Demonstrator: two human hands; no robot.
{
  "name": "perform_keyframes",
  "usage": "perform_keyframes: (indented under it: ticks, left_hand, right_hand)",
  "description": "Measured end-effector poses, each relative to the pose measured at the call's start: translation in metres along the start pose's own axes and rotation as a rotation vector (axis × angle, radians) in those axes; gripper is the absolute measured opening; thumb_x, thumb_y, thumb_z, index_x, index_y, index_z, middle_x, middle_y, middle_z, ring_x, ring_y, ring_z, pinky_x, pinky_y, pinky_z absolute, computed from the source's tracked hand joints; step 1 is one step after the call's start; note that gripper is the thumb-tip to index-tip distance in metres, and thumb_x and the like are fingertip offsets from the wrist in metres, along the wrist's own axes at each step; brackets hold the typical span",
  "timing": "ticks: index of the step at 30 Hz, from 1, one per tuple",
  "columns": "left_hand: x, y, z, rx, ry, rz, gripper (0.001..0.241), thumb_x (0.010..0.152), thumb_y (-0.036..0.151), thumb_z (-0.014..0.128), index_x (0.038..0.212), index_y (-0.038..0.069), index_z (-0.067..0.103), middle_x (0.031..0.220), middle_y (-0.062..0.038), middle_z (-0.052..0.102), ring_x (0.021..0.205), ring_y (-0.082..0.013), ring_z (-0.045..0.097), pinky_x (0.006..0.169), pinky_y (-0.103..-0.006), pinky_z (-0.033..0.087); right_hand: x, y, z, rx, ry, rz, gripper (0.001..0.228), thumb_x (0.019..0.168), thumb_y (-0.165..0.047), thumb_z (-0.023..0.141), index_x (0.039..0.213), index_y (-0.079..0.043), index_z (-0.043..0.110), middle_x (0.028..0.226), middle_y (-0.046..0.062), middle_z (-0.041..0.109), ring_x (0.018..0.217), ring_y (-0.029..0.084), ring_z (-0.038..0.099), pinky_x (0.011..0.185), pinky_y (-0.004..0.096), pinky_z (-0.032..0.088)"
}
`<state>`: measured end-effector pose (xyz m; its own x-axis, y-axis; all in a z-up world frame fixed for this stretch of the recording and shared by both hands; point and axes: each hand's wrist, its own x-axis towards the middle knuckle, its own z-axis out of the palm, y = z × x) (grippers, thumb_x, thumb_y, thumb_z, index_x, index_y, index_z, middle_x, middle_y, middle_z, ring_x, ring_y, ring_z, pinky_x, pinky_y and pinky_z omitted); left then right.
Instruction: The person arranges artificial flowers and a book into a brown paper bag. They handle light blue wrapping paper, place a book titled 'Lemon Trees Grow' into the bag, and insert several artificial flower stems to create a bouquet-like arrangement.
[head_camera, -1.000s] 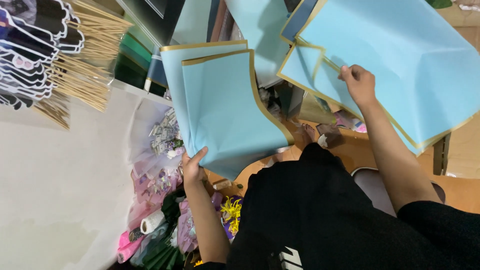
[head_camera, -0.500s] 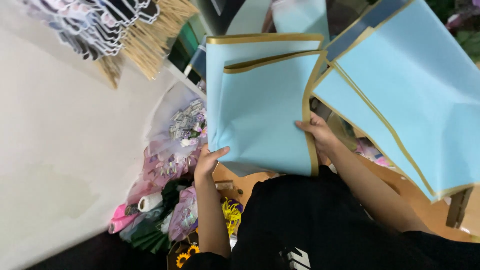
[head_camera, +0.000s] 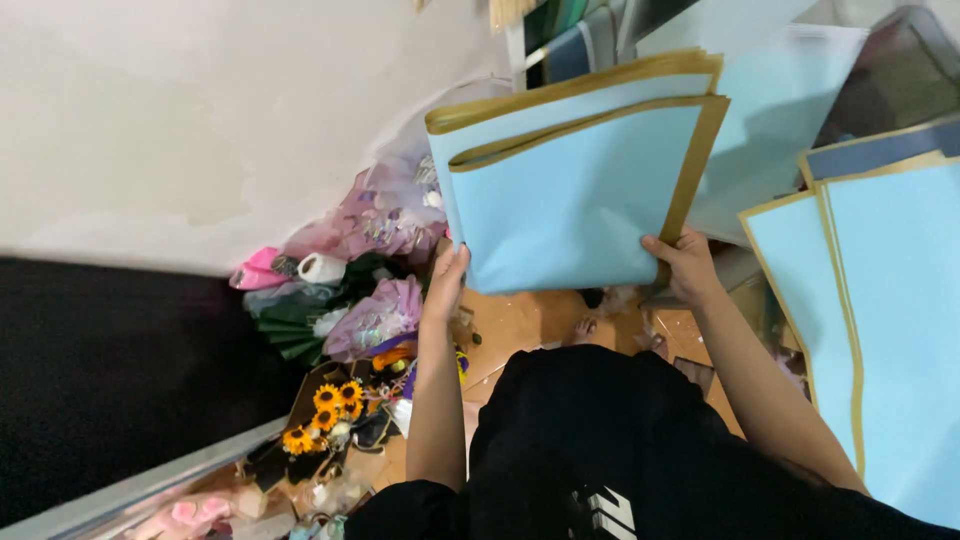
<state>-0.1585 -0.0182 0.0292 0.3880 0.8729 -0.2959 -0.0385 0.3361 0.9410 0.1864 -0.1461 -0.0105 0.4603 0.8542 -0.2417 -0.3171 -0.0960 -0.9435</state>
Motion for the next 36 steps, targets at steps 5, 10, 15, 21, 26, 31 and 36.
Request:
perform_keyframes:
  ticks: [5, 10, 15, 21, 26, 31, 36]
  left_hand:
    - [-0.019, -0.018, -0.008, -0.139, 0.037, 0.089, 0.039, 0.107, 0.039, 0.058, 0.132, 0.012, 0.071, 0.104, -0.003, 0.074, 0.1, -0.0145, 0.067, 0.1, -0.0412, 0.055]
    - [-0.032, -0.011, 0.007, -0.184, 0.141, 0.055, 0.033, 0.107, 0.037, 0.059, 0.123, 0.012, 0.073, 0.097, -0.006, 0.074, 0.091, -0.0163, 0.069, 0.094, -0.0388, 0.058]
    - [-0.009, -0.013, 0.033, 0.001, 0.029, 0.04, 0.039, 0.108, 0.038, 0.056, 0.134, 0.012, 0.068, 0.115, -0.004, 0.071, 0.105, -0.0166, 0.066, 0.102, -0.0412, 0.052]
    - [0.05, -0.025, 0.08, 0.258, -0.241, 0.03, 0.039, 0.111, 0.035, 0.051, 0.138, 0.012, 0.066, 0.122, -0.005, 0.067, 0.115, -0.0172, 0.056, 0.108, -0.0427, 0.045]
    - [0.088, -0.041, 0.196, 0.462, -0.682, -0.077, 0.072, 0.102, 0.046, 0.069, 0.157, 0.007, 0.044, 0.156, -0.021, 0.047, 0.144, -0.0393, 0.042, 0.115, -0.0524, 0.039]
    - [0.114, -0.081, 0.286, 0.448, -0.746, -0.329, 0.058, 0.1, 0.047, 0.074, 0.147, 0.016, 0.06, 0.144, -0.014, 0.061, 0.136, -0.0349, 0.054, 0.112, -0.0533, 0.043]
    - [0.149, -0.125, 0.334, 0.482, -0.715, -0.424, 0.073, 0.094, 0.049, 0.081, 0.151, 0.011, 0.054, 0.147, -0.021, 0.057, 0.136, -0.0388, 0.053, 0.11, -0.0585, 0.042]
  right_hand:
    - [-0.003, 0.01, 0.004, -0.034, -0.057, 0.03, 0.019, 0.092, -0.01, 0.082, 0.106, -0.006, 0.071, 0.09, 0.003, 0.072, 0.079, 0.012, 0.069, 0.072, 0.03, 0.061]
    - [-0.023, -0.001, 0.003, -0.144, -0.03, 0.054, 0.021, 0.093, -0.014, 0.082, 0.109, -0.006, 0.07, 0.094, 0.002, 0.071, 0.083, 0.012, 0.066, 0.076, 0.031, 0.058]
    - [-0.041, 0.031, -0.042, -0.093, 0.095, 0.107, 0.024, 0.093, -0.013, 0.079, 0.111, -0.001, 0.068, 0.087, 0.006, 0.07, 0.068, 0.018, 0.066, 0.057, 0.033, 0.056]
    - [-0.136, 0.026, -0.077, 0.034, 0.463, 0.151, 0.021, 0.091, -0.013, 0.078, 0.105, -0.003, 0.067, 0.08, 0.002, 0.062, 0.056, 0.012, 0.064, 0.036, 0.025, 0.052]
    - [-0.209, 0.113, -0.151, 0.093, 0.765, 0.074, 0.026, 0.093, -0.011, 0.078, 0.118, -0.006, 0.071, 0.105, 0.003, 0.071, 0.088, 0.016, 0.069, 0.073, 0.031, 0.059]
    - [-0.254, 0.209, -0.213, 0.173, 1.025, -0.033, 0.012, 0.096, -0.01, 0.08, 0.102, -0.007, 0.069, 0.085, 0.0, 0.068, 0.072, 0.009, 0.068, 0.063, 0.025, 0.058]
    - [-0.232, 0.168, -0.209, 0.107, 1.101, -0.026, 0.011, 0.095, -0.011, 0.081, 0.1, -0.01, 0.071, 0.085, -0.002, 0.068, 0.073, 0.007, 0.064, 0.064, 0.022, 0.054]
